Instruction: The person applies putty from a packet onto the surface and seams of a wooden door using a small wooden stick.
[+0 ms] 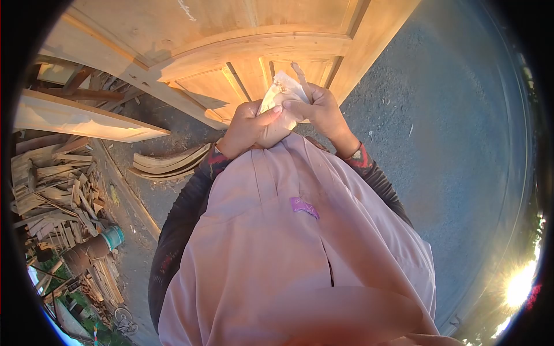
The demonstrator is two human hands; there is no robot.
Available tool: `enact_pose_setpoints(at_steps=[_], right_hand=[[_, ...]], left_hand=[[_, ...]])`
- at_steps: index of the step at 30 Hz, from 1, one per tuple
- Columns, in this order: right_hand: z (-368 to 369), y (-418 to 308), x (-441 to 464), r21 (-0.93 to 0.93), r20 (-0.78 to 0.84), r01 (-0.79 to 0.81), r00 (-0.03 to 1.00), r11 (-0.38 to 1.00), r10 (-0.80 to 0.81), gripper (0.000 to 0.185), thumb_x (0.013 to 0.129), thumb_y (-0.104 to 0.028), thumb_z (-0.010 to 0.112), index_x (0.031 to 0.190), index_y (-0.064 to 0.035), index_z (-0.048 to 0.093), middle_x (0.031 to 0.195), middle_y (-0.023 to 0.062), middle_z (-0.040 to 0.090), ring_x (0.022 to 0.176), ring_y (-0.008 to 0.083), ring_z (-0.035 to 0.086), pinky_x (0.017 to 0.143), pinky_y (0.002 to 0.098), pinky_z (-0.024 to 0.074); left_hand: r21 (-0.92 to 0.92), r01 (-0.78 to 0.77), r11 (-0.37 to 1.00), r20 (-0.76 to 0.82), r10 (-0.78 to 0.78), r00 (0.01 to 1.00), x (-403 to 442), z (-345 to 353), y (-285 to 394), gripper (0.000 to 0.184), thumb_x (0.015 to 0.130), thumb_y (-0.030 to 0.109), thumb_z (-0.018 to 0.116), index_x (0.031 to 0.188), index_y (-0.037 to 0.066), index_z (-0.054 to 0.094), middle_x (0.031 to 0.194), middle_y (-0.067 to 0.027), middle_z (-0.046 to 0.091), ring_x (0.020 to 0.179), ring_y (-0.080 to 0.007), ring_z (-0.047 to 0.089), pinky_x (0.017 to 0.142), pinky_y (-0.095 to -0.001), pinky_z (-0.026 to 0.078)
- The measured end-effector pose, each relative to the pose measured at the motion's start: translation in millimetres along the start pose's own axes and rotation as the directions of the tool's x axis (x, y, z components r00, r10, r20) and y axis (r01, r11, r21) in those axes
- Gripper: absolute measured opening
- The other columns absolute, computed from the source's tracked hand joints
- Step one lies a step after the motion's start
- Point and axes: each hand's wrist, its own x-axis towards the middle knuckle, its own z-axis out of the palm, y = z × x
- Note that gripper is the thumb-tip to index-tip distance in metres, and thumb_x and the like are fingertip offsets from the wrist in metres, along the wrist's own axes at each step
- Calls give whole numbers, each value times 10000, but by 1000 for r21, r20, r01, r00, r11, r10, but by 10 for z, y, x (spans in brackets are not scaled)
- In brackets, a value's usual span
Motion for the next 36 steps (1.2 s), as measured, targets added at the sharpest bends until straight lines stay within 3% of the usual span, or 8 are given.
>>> enact_pose_setpoints(at_steps=[3,6,12,16,26,29,32,36], right_hand=[[23,-34,-16,69,6,68,998,995,-69,269,838,-99,698,1053,52,643,890,49,661,778,75,594,702,229,490],[44,-69,16,72,-14,64,998,995,-63,205,832,-92,700,980,45,666,855,40,659,777,79,599,705,222,489],[225,-104,84,510,-98,-47,989,859,113,127,822,-93,709,869,19,671,759,5,624,651,46,540,568,192,406],[94,-346,82,19,26,24,999,1000,-25,117,796,-83,733,804,6,657,671,-29,546,588,32,467,527,191,344],[225,-389,172,87,54,-41,998,995,36,197,818,-135,719,913,29,667,692,14,592,623,72,535,558,224,408],[102,-531,224,-620,-182,19,969,784,-168,329,885,-229,646,1070,43,638,707,69,616,652,130,574,598,277,447],[87,-762,84,-771,-231,-12,937,637,-262,417,931,-292,566,1192,32,585,726,120,631,686,186,605,644,322,469],[342,-839,-139,-690,-75,119,969,714,-234,346,920,-181,570,1226,-21,593,777,124,668,655,166,628,615,300,484]], left_hand=[[-5,86,996,65,-86,994,-15,-5,131,346,923,242,603,1110,-49,596,978,-71,650,836,-96,604,718,-241,486],[254,-189,949,2,194,981,67,-45,53,331,935,233,581,1137,-29,592,986,-55,651,837,-94,595,729,-243,480],[122,-232,965,-2,234,972,63,-36,78,309,945,221,559,1128,-26,598,989,-51,648,849,-92,589,754,-246,473],[-54,-136,989,16,137,990,-9,-20,216,300,947,219,554,1103,-32,607,976,-48,642,857,-95,589,754,-250,475],[194,-325,926,-15,334,942,-1,-193,164,317,970,264,525,1084,-21,605,923,-26,620,842,-85,555,745,-246,459],[131,-360,924,-127,375,918,-8,-175,135,295,978,242,512,1068,-25,595,907,-20,610,830,-77,539,737,-240,454],[126,-373,919,-180,391,903,2,-241,143,264,983,215,504,1049,-26,588,895,-18,600,821,-69,524,725,-236,448],[74,-393,916,-246,399,883,-2,-222,161,231,983,192,502,1027,-17,588,863,-14,588,792,-63,510,704,-233,439]])
